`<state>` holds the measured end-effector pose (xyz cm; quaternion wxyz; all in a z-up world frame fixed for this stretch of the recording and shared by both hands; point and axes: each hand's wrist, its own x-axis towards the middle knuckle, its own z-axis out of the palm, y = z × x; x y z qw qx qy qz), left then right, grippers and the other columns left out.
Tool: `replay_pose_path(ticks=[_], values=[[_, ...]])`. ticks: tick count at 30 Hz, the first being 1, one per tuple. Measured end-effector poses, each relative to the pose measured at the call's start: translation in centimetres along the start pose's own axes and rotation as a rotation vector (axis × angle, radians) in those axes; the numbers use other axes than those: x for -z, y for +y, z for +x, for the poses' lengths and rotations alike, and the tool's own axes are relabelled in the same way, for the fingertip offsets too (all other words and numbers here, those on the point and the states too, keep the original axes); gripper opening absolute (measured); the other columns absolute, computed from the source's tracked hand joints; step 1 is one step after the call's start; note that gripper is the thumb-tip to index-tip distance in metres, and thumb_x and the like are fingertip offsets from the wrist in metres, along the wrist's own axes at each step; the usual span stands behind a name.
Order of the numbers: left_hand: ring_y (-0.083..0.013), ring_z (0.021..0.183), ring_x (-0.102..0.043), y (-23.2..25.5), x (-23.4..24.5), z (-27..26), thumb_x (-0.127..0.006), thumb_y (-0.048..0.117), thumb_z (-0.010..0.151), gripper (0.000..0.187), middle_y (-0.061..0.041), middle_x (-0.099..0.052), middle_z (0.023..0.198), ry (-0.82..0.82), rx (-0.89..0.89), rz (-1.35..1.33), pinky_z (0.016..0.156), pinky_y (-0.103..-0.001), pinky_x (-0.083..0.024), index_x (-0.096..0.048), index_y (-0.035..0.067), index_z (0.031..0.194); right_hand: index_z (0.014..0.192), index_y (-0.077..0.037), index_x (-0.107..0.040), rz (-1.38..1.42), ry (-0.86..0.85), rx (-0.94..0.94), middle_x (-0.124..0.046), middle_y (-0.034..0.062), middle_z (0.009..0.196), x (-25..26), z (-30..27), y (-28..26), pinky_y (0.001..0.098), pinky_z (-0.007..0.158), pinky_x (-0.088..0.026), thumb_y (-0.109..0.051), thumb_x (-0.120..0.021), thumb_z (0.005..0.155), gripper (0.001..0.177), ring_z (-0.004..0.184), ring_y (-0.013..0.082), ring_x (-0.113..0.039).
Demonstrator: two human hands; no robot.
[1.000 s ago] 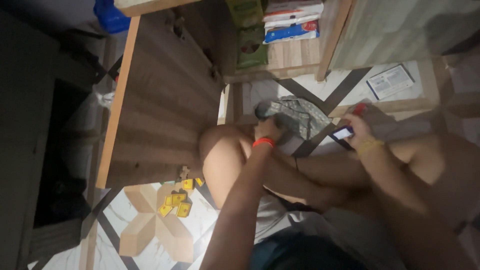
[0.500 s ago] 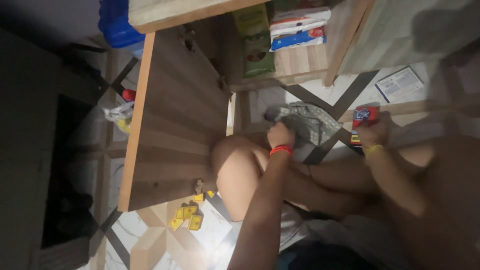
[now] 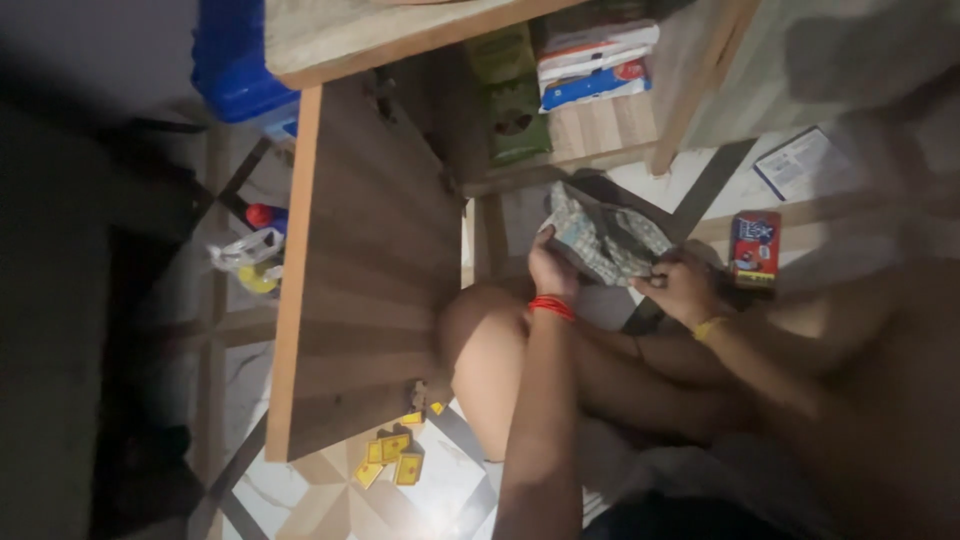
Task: The recorder sits on the floor and organizes toiletries, cleaning boxes and bottles before placing them back into a cabinet.
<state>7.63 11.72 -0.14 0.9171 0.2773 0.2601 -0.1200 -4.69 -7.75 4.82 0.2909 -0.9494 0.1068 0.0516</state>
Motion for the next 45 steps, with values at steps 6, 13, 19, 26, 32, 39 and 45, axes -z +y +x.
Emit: replay_pose_path(ticks=[6,13,19,26,32,39,45], values=[[-0.0163,0.082,-0.056,-1.1,3.6,2.8,-0.071,0.029,0.097,0.024,-0.002,-0.06,0.095,0.154,-0.123,0.044,0.072,-0.032,-0.045,-0.071,0.008,0.11,0.109,-0.008,-0.071,0.82,0.292,-0.008,-0.068,0.0023,0.096,-2.7,5.3,5.7,0.0309,0.071,-0.048,-0.014,-0.067,0.101,0.01,0.082,0.0124,-0.061],[-0.023,0.12,-0.059,0.6,0.7,-0.7,-0.064,0.038,0.096,0.058,-0.012,-0.064,0.135,0.411,-0.365,0.34,0.105,-0.036,-0.045,-0.06,-0.004,0.136,0.114,-0.016,-0.062,0.896,0.288,-0.247,-0.061,-0.0048,0.091,14.5,3.6,4.6,0.0347,0.048,-0.034,-0.023,-0.064,0.107,0.01,0.06,0.0162,-0.046],[-0.0316,0.117,-0.063,5.1,-4.6,-2.8,-0.063,0.044,0.099,0.061,-0.024,-0.067,0.127,0.295,-0.604,0.906,0.104,-0.039,-0.045,-0.058,-0.007,0.132,0.126,-0.016,-0.063,1.022,0.087,-0.102,-0.061,-0.0073,0.111,17.8,4.5,12.0,0.0221,0.089,-0.045,-0.025,-0.059,0.109,0.02,0.102,0.0031,-0.057],[-0.0429,0.11,-0.067,4.4,-0.6,1.5,-0.063,0.043,0.102,0.057,-0.032,-0.069,0.116,0.135,-0.604,1.218,0.099,-0.045,-0.05,-0.061,-0.01,0.122,0.133,-0.01,-0.059,0.874,-0.019,-0.285,-0.063,0.0069,0.104,14.4,5.9,15.1,0.0349,0.069,-0.047,-0.02,-0.063,0.104,0.032,0.085,0.0176,-0.059],[-0.0448,0.116,-0.065,2.7,-1.0,-1.1,-0.064,0.037,0.097,0.054,-0.032,-0.067,0.121,-0.103,-0.684,1.363,0.098,-0.045,-0.049,-0.062,-0.008,0.127,0.134,-0.011,-0.067,0.625,-0.038,-0.349,-0.069,0.0104,0.094,8.4,7.1,18.8,0.0367,0.051,-0.047,-0.012,-0.067,0.093,0.041,0.068,0.0204,-0.059],[-0.0297,0.112,-0.062,-0.8,7.5,8.5,-0.046,0.054,0.106,0.063,-0.02,-0.069,0.122,-0.037,-0.443,0.997,0.1,-0.039,-0.047,-0.064,-0.004,0.125,0.11,0.003,-0.073,0.273,-0.074,-0.356,-0.072,0.0189,0.076,11.5,4.1,10.9,0.0381,0.051,-0.052,-0.007,-0.083,0.078,0.034,0.06,0.0274,-0.066],[-0.0204,0.101,-0.064,0.3,5.6,7.4,-0.042,0.054,0.108,0.057,-0.008,-0.07,0.109,0.005,-0.261,0.487,0.092,-0.034,-0.05,-0.067,0.004,0.116,0.113,-0.003,-0.075,0.152,0.29,0.288,-0.076,0.0133,0.096,4.5,5.6,7.1,0.0358,0.072,-0.056,-0.007,-0.069,0.089,0.026,0.083,0.0206,-0.071]])
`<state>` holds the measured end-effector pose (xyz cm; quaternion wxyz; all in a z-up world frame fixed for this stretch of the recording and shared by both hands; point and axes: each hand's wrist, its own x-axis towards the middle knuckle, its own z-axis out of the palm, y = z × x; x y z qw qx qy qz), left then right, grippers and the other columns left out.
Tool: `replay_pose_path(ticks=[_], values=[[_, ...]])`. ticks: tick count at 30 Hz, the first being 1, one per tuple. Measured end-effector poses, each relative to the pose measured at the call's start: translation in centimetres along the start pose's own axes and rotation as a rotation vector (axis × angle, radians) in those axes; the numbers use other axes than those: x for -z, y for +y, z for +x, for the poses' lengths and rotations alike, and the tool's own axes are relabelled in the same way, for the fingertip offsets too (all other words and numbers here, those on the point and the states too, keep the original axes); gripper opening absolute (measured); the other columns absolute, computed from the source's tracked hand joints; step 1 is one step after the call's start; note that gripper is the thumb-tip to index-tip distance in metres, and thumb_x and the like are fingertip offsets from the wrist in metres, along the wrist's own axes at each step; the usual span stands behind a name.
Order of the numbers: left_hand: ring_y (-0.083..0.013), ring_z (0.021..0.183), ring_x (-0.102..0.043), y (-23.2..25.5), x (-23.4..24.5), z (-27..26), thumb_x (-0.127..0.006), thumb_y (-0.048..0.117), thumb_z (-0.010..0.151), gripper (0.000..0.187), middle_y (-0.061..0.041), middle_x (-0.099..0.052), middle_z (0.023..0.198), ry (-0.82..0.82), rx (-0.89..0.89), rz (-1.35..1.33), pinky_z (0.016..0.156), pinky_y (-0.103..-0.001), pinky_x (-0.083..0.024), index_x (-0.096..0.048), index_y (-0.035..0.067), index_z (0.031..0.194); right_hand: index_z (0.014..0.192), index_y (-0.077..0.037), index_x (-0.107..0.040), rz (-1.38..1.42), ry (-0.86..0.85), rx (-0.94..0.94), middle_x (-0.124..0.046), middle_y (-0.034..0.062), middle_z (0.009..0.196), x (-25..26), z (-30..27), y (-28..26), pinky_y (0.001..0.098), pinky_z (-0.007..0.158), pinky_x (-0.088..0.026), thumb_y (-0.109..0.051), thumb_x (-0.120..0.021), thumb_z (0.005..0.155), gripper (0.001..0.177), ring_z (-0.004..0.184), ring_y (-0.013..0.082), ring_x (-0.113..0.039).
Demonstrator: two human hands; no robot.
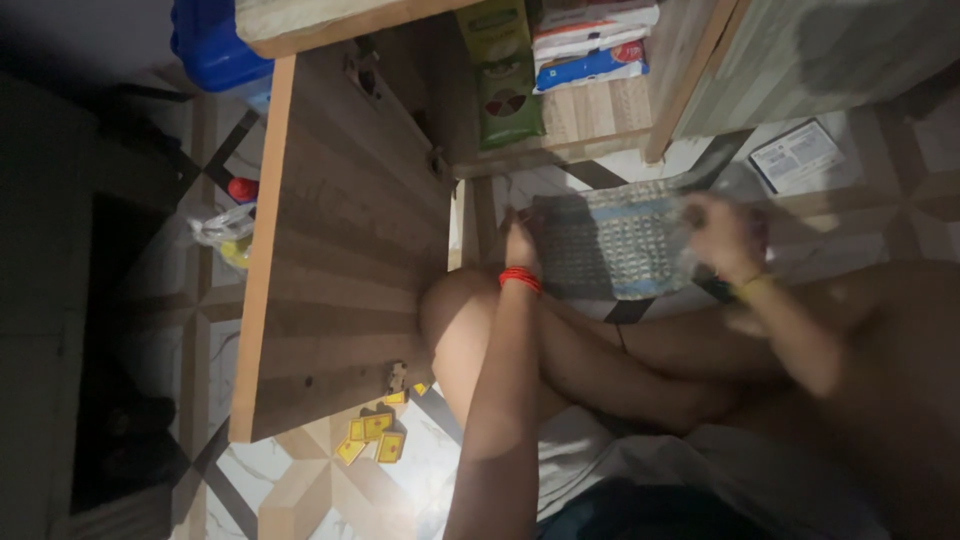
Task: The recorder sits on the floor and organizes toiletries, cleaning boxes and bottles before placing them back into a cabinet.
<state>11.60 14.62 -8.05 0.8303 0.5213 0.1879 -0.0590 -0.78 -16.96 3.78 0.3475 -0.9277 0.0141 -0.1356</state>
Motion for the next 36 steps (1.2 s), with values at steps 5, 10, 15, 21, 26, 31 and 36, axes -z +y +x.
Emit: replay_pose_path(ticks=[5,10,15,21,26,31,36], values=[[-0.0214,0.094,-0.057,1.4,0.1,-1.1,-0.04,0.057,0.109,0.059,-0.009,-0.066,0.104,0.085,0.111,0.053,0.083,-0.037,-0.044,-0.067,0.005,0.119,0.128,-0.013,-0.066,0.344,-0.564,-0.459,-0.076,0.0109,0.082,-0.9,-0.4,-7.2,0.0358,0.057,-0.056,-0.03,-0.072,0.092,0.041,0.063,0.0169,-0.071],[-0.0227,0.116,-0.056,-4.3,2.6,2.1,-0.042,0.055,0.107,0.056,-0.006,-0.063,0.125,0.003,-0.048,0.068,0.099,-0.038,-0.042,-0.06,0.007,0.131,0.123,0.0,-0.072,0.62,-0.186,-0.576,-0.072,0.0188,0.086,-2.6,-3.8,2.2,0.0347,0.058,-0.053,-0.028,-0.072,0.099,0.037,0.064,0.0185,-0.068],[-0.0382,0.125,-0.062,0.0,-1.7,-2.9,-0.049,0.04,0.102,0.042,-0.02,-0.067,0.13,-0.152,-0.191,1.195,0.108,-0.044,-0.05,-0.069,0.011,0.125,0.109,-0.001,-0.071,0.13,-0.401,-0.061,-0.076,0.0182,0.093,-2.6,-6.0,4.8,0.0401,0.074,-0.057,-0.017,-0.085,0.073,0.043,0.084,0.0287,-0.074],[-0.0444,0.132,-0.051,5.5,-5.6,-11.1,-0.057,0.03,0.095,0.042,-0.017,-0.042,0.156,-0.519,-0.072,1.824,0.104,-0.057,-0.047,-0.062,0.024,0.136,0.101,-0.01,-0.076,-0.145,-0.406,-0.163,-0.077,0.0169,0.1,-2.5,-5.4,0.9,0.0431,0.085,-0.057,-0.009,-0.074,0.083,0.018,0.094,0.0353,-0.074],[-0.0414,0.135,-0.05,1.2,-4.4,-9.0,-0.053,0.03,0.096,0.046,-0.015,-0.035,0.161,-0.439,-0.044,1.88,0.101,-0.056,-0.05,-0.057,0.025,0.142,0.105,-0.004,-0.067,0.012,-0.007,-0.144,-0.073,0.0174,0.103,-2.2,-3.7,1.4,0.0434,0.084,-0.056,-0.011,-0.075,0.092,0.016,0.097,0.0329,-0.071],[-0.0403,0.136,-0.051,1.5,-4.3,-9.4,-0.043,0.033,0.102,0.044,-0.013,-0.042,0.155,-0.282,-0.015,1.802,0.105,-0.056,-0.048,-0.054,0.036,0.145,0.106,-0.003,-0.064,0.303,0.212,-0.174,-0.07,0.0131,0.1,-2.1,-3.3,1.8,0.0413,0.087,-0.055,-0.005,-0.076,0.093,0.018,0.095,0.0242,-0.068],[-0.0467,0.129,-0.053,0.9,-4.2,-9.0,-0.045,0.033,0.1,0.046,-0.018,-0.04,0.154,-0.315,0.053,1.757,0.105,-0.055,-0.047,-0.052,0.034,0.146,0.101,-0.007,-0.055,0.924,0.108,-0.53,-0.062,0.0008,0.1,-2.2,-3.6,1.7,0.0304,0.076,-0.065,-0.006,-0.07,0.091,0.018,0.089,0.0137,-0.07]])
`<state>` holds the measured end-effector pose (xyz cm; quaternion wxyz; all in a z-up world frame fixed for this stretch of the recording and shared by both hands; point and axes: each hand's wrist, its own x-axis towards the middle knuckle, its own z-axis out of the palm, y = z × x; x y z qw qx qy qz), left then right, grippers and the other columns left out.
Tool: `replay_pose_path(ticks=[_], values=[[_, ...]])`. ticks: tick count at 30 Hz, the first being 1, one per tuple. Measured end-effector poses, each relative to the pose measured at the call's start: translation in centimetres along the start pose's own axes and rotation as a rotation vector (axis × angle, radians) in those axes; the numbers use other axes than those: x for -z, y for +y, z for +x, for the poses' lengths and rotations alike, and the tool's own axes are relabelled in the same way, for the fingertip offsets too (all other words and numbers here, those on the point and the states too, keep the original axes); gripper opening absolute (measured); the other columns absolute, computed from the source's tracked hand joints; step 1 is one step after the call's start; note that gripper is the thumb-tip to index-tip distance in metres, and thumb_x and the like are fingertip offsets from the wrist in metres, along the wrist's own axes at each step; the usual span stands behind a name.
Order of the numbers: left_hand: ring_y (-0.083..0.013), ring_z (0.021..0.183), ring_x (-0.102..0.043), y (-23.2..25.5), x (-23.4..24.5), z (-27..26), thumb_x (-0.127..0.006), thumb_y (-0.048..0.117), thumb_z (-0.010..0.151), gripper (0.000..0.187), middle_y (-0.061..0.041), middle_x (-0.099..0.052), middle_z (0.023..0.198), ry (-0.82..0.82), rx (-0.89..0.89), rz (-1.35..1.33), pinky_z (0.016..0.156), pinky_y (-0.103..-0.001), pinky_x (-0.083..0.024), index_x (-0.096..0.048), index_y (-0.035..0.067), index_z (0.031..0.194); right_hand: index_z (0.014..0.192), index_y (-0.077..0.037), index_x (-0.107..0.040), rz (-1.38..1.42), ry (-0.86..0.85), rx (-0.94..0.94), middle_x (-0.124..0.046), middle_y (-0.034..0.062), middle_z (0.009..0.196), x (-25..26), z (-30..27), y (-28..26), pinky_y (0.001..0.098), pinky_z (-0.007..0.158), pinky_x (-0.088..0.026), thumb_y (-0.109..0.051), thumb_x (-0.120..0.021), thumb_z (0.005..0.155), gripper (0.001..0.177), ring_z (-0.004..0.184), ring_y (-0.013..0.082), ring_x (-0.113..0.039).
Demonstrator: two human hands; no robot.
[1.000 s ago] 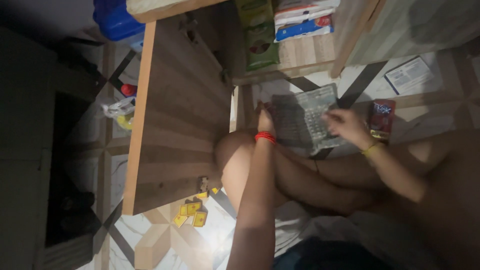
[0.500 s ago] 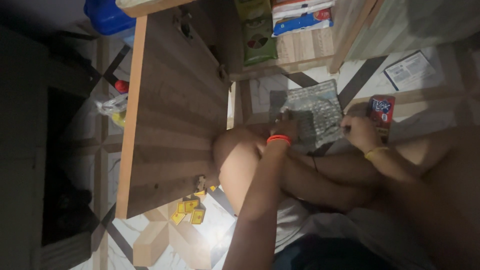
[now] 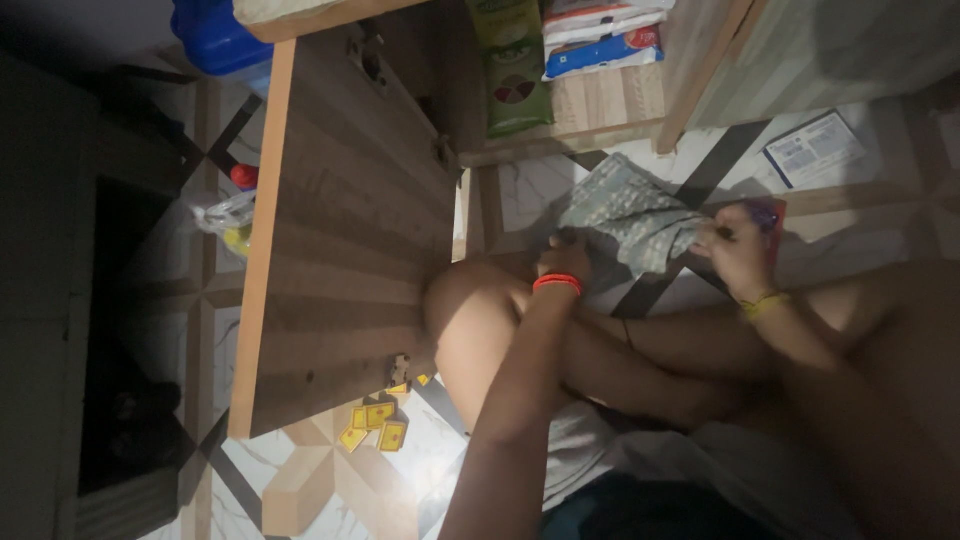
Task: The recorder sits on the floor and organizes toiletries, cleaning boxes and bottles before placing them back into a cabinet.
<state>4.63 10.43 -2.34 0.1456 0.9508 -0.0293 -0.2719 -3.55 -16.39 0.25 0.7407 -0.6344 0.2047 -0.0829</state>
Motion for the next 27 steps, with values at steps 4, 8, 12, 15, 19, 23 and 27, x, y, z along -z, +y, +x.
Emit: replay_pose_path(ticks=[4,8,12,15,19,23,27], values=[[-0.045,0.128,-0.056,0.4,1.7,-0.6,-0.048,0.032,0.099,0.042,-0.02,-0.049,0.149,-0.027,-0.027,0.003,0.103,-0.054,-0.049,-0.059,0.025,0.139,0.101,-0.001,-0.058,-0.739,0.051,0.21,-0.067,0.0112,0.092,-0.5,-1.3,-1.7,0.0338,0.073,-0.055,0.001,-0.075,0.091,0.02,0.084,0.018,-0.068],[-0.0421,0.122,-0.064,2.2,7.3,-3.4,-0.05,0.026,0.097,0.035,-0.02,-0.066,0.132,0.067,0.067,-0.085,0.101,-0.052,-0.053,-0.07,0.013,0.122,0.11,-0.003,-0.063,-0.671,-0.14,0.255,-0.068,0.0102,0.096,0.3,-1.0,0.5,0.0329,0.073,-0.052,-0.003,-0.071,0.089,0.022,0.084,0.0186,-0.065],[-0.0416,0.115,-0.068,0.7,5.9,2.2,-0.052,0.02,0.094,0.031,-0.021,-0.069,0.124,0.232,0.003,-0.162,0.096,-0.052,-0.055,-0.072,0.008,0.115,0.109,-0.007,-0.071,-0.554,-0.248,0.296,-0.073,0.0081,0.092,0.9,-1.5,0.9,0.0336,0.076,-0.051,-0.009,-0.061,0.098,0.015,0.086,0.0227,-0.067],[-0.0414,0.116,-0.066,0.7,4.4,5.4,-0.052,0.015,0.091,0.034,-0.02,-0.068,0.125,0.383,-0.227,-0.056,0.097,-0.052,-0.053,-0.07,0.011,0.119,0.106,-0.006,-0.075,-0.918,0.058,0.258,-0.072,0.0123,0.093,-0.4,-2.6,-2.9,0.0361,0.077,-0.053,-0.02,-0.079,0.097,0.017,0.084,0.024,-0.07],[-0.0405,0.121,-0.062,4.7,5.9,4.4,-0.049,0.016,0.095,0.038,-0.016,-0.062,0.135,0.326,-0.25,-0.05,0.099,-0.052,-0.051,-0.063,0.017,0.13,0.1,-0.003,-0.075,-0.893,0.105,0.121,-0.071,0.0125,0.086,0.5,-0.9,0.1,0.0376,0.074,-0.052,-0.024,-0.087,0.091,0.026,0.078,0.0243,-0.07],[-0.0344,0.132,-0.052,7.1,4.2,6.9,-0.047,0.018,0.096,0.05,-0.009,-0.05,0.147,0.313,-0.321,0.058,0.107,-0.059,-0.039,-0.051,0.026,0.145,0.104,-0.004,-0.062,-0.608,0.014,0.37,-0.068,0.0086,0.097,2.5,1.4,4.3,0.0323,0.081,-0.052,-0.006,-0.081,0.078,0.033,0.091,0.0194,-0.066],[-0.0286,0.139,-0.047,8.6,2.6,10.6,-0.049,0.022,0.09,0.046,-0.005,-0.047,0.152,0.445,-0.732,0.39,0.108,-0.07,-0.028,-0.059,0.031,0.134,0.118,-0.003,-0.056,-0.241,-0.208,0.328,-0.066,0.0076,0.111,2.5,1.3,2.9,0.0292,0.092,-0.049,0.005,-0.071,0.082,0.039,0.106,0.0149,-0.064]])
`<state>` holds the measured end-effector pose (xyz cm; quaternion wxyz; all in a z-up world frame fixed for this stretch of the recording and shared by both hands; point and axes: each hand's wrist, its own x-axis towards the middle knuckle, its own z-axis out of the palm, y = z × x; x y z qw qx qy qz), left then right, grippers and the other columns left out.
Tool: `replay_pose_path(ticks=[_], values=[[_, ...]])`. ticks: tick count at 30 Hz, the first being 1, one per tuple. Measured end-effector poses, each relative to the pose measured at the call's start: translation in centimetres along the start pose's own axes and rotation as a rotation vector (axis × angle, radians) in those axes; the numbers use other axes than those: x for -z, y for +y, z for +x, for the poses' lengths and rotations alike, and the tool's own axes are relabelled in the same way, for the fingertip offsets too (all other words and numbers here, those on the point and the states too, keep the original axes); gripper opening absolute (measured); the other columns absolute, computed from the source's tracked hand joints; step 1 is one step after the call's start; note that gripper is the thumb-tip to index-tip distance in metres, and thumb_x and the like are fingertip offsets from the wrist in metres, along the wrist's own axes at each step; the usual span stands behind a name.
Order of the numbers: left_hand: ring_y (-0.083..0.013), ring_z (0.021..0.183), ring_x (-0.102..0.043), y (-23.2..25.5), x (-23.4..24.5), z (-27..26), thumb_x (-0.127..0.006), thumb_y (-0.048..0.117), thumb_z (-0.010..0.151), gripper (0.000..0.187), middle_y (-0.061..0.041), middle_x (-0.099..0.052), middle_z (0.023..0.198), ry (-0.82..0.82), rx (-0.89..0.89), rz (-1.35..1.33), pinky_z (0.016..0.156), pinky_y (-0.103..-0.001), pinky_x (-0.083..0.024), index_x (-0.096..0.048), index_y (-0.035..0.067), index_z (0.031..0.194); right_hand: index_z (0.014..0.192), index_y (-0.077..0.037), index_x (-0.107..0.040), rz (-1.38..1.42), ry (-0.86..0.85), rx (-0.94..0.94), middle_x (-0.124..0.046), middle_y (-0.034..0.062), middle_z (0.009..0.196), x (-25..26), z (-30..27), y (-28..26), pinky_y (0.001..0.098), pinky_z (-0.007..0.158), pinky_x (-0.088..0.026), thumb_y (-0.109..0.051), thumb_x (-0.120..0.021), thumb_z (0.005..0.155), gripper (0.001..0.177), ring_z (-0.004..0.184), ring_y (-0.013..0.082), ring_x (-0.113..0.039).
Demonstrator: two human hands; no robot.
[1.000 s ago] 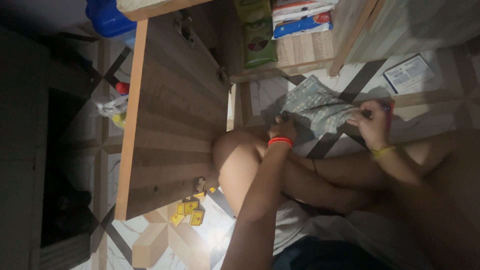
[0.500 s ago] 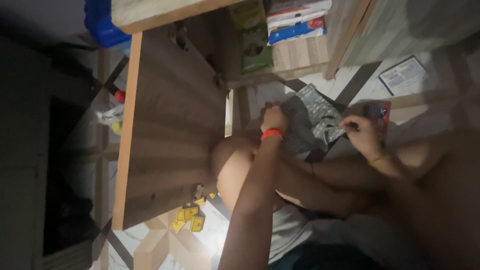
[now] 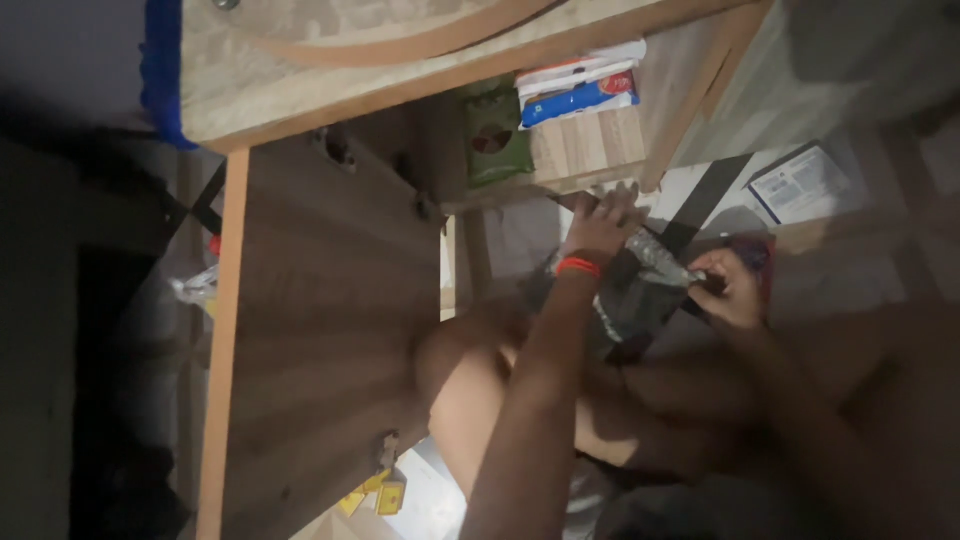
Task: The recorder sits on the floor and organizes toiletries, cleaning boxes and bottles before placing them back into a cabinet.
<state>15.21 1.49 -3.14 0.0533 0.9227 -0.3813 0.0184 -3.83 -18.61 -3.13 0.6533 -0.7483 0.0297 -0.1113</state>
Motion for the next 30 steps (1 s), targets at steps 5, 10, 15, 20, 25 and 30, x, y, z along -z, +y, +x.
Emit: replay_pose_path(ticks=[5,10,15,20,25,30], values=[[-0.028,0.129,-0.06,-3.0,1.3,2.9,-0.05,0.021,0.098,0.033,-0.007,-0.07,0.127,-0.209,-0.148,0.213,0.11,-0.061,-0.039,-0.07,0.019,0.124,0.116,-0.002,-0.059,0.054,0.111,-0.055,-0.068,0.0062,0.109,-0.8,0.8,-2.6,0.0293,0.091,-0.05,0.005,-0.07,0.088,0.032,0.103,0.0152,-0.065],[-0.0322,0.1,-0.074,-5.7,14.6,-1.3,-0.062,0.019,0.092,0.019,-0.012,-0.077,0.105,-0.201,-0.163,-0.013,0.081,-0.047,-0.059,-0.078,0.018,0.102,0.108,0.0,-0.054,-0.25,0.362,0.222,-0.067,0.0103,0.124,0.9,1.9,-5.3,0.0299,0.097,-0.052,0.007,-0.076,0.091,0.029,0.117,0.0192,-0.066],[-0.0328,0.082,-0.072,-6.7,23.7,-5.3,-0.085,0.023,0.073,0.025,-0.012,-0.077,0.089,0.052,-0.084,-0.388,0.068,-0.047,-0.054,-0.08,0.013,0.095,0.109,0.003,-0.07,-0.149,0.41,0.079,-0.073,0.0112,0.119,1.7,4.5,-8.4,0.0281,0.1,-0.052,0.007,-0.08,0.094,0.018,0.115,0.0186,-0.068],[-0.0111,0.077,-0.065,-8.3,26.3,-8.1,-0.087,0.013,0.086,0.026,-0.004,-0.075,0.088,0.169,0.093,-1.098,0.07,-0.027,-0.052,-0.078,0.005,0.109,0.112,-0.003,-0.07,0.455,0.177,-0.079,-0.072,0.0081,0.111,4.0,5.2,-17.8,0.0274,0.092,-0.056,0.002,-0.075,0.096,0.018,0.102,0.0148,-0.069],[-0.0039,0.083,-0.067,-6.7,26.0,-9.0,-0.08,0.002,0.088,0.019,0.0,-0.076,0.091,0.251,0.064,-1.368,0.075,-0.02,-0.055,-0.074,0.0,0.106,0.116,0.004,-0.068,0.015,0.205,-0.043,-0.072,0.0128,0.112,5.7,5.1,-21.3,0.0291,0.093,-0.054,0.006,-0.075,0.098,0.019,0.103,0.0165,-0.068],[-0.0003,0.075,-0.05,-6.2,24.0,-9.6,-0.079,0.008,0.097,0.013,0.009,-0.06,0.082,0.401,0.082,-1.492,0.069,-0.017,-0.041,-0.069,0.003,0.092,0.117,0.002,-0.068,0.441,0.147,-0.087,-0.072,0.0075,0.111,6.4,4.6,-22.4,0.0276,0.091,-0.058,-0.003,-0.068,0.108,0.011,0.102,0.0148,-0.07]])
